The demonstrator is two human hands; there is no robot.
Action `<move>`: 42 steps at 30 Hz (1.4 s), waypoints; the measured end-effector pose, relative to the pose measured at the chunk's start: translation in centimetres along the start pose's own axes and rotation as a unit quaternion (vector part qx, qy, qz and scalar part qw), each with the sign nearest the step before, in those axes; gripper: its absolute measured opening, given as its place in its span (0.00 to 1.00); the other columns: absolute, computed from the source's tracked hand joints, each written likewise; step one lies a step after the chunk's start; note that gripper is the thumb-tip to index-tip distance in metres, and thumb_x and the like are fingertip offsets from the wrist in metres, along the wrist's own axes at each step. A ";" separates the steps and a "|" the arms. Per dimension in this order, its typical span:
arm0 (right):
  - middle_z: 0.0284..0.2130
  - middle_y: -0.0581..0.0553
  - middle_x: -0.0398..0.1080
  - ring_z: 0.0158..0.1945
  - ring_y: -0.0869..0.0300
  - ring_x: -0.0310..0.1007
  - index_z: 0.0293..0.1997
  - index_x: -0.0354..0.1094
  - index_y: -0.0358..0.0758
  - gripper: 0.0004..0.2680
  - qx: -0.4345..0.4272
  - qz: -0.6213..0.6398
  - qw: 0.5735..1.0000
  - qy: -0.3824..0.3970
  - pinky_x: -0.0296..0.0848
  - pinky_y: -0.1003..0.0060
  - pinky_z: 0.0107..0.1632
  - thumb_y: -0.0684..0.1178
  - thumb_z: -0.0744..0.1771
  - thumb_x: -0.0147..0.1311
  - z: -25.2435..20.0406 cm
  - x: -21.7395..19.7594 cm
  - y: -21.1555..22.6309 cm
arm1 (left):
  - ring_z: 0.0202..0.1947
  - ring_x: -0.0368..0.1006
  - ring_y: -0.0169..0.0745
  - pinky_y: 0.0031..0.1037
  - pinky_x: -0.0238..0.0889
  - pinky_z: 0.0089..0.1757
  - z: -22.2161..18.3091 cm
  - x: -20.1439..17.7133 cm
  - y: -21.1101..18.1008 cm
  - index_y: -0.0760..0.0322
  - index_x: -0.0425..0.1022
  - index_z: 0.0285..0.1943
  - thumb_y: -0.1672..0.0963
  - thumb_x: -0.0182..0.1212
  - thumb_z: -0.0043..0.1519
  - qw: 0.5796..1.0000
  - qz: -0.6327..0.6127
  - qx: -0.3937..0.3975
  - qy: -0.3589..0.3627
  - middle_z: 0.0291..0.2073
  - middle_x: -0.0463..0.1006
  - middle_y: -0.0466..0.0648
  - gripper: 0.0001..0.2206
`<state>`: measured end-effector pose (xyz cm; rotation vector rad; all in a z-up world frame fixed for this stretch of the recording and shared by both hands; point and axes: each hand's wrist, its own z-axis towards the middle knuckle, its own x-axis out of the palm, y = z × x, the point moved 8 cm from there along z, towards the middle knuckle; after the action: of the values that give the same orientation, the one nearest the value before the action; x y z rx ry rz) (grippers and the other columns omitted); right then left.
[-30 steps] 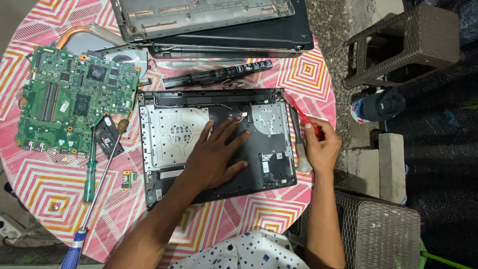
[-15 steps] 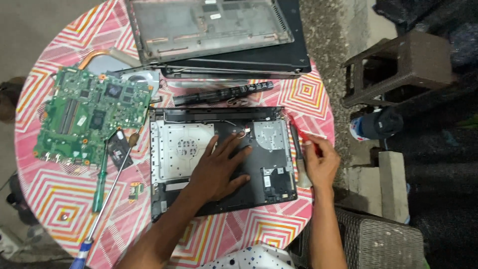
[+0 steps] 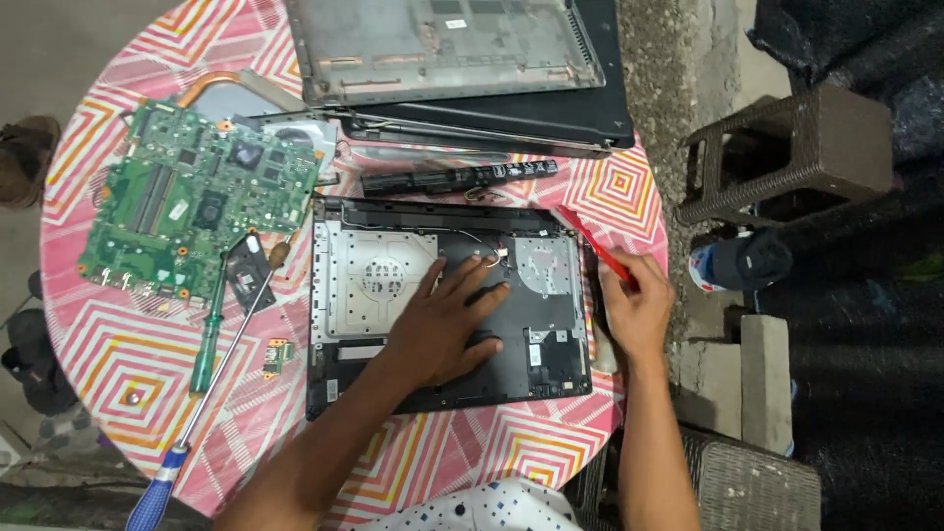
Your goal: Removing internal components from a laptop, including the motherboard and various cables, using a screwdriver.
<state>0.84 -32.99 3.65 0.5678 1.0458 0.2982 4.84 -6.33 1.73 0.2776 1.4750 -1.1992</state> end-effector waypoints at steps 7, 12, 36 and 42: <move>0.24 0.40 0.72 0.30 0.49 0.73 0.42 0.79 0.48 0.08 -0.004 0.005 0.995 0.095 0.69 0.57 0.37 0.41 0.62 0.62 4.5 5.1 0.0 | 0.72 0.52 0.51 0.53 0.37 0.67 -0.1 0.2 0.1 0.50 0.62 0.71 0.41 0.49 0.61 1.000 0.004 -0.012 -0.025 0.70 0.59 0.54 0.30; 0.21 0.47 0.70 0.27 0.52 0.70 0.40 0.78 0.50 0.05 0.005 -0.022 0.993 0.115 0.69 0.60 0.36 0.43 0.63 0.64 5.2 5.7 -1.0 | 0.71 0.54 0.51 0.53 0.38 0.66 0.1 -0.3 -0.1 0.51 0.66 0.68 0.43 0.53 0.58 1.000 0.000 -0.007 -0.019 0.68 0.63 0.54 0.29; 0.27 0.46 0.73 0.37 0.46 0.76 0.34 0.74 0.46 0.08 -0.046 -0.136 0.979 0.141 0.71 0.54 0.43 0.56 0.67 0.59 2.7 0.8 0.0 | 0.72 0.51 0.54 0.54 0.36 0.66 0.0 -0.6 -0.3 0.54 0.61 0.71 0.46 0.59 0.58 1.000 -0.007 -0.008 0.017 0.71 0.58 0.57 0.31; 0.28 0.43 0.72 0.36 0.46 0.75 0.35 0.75 0.46 0.04 0.012 -0.134 0.989 0.063 0.71 0.55 0.42 0.50 0.66 0.63 1.4 -3.4 -5.1 | 0.72 0.52 0.53 0.54 0.38 0.65 0.0 -0.3 -0.2 0.53 0.62 0.70 0.43 0.54 0.60 1.000 0.000 0.004 -0.024 0.69 0.60 0.56 0.30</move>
<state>0.21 -39.28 3.73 0.4276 1.2347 0.0853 4.80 -6.31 2.10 0.2535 1.4290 -1.2045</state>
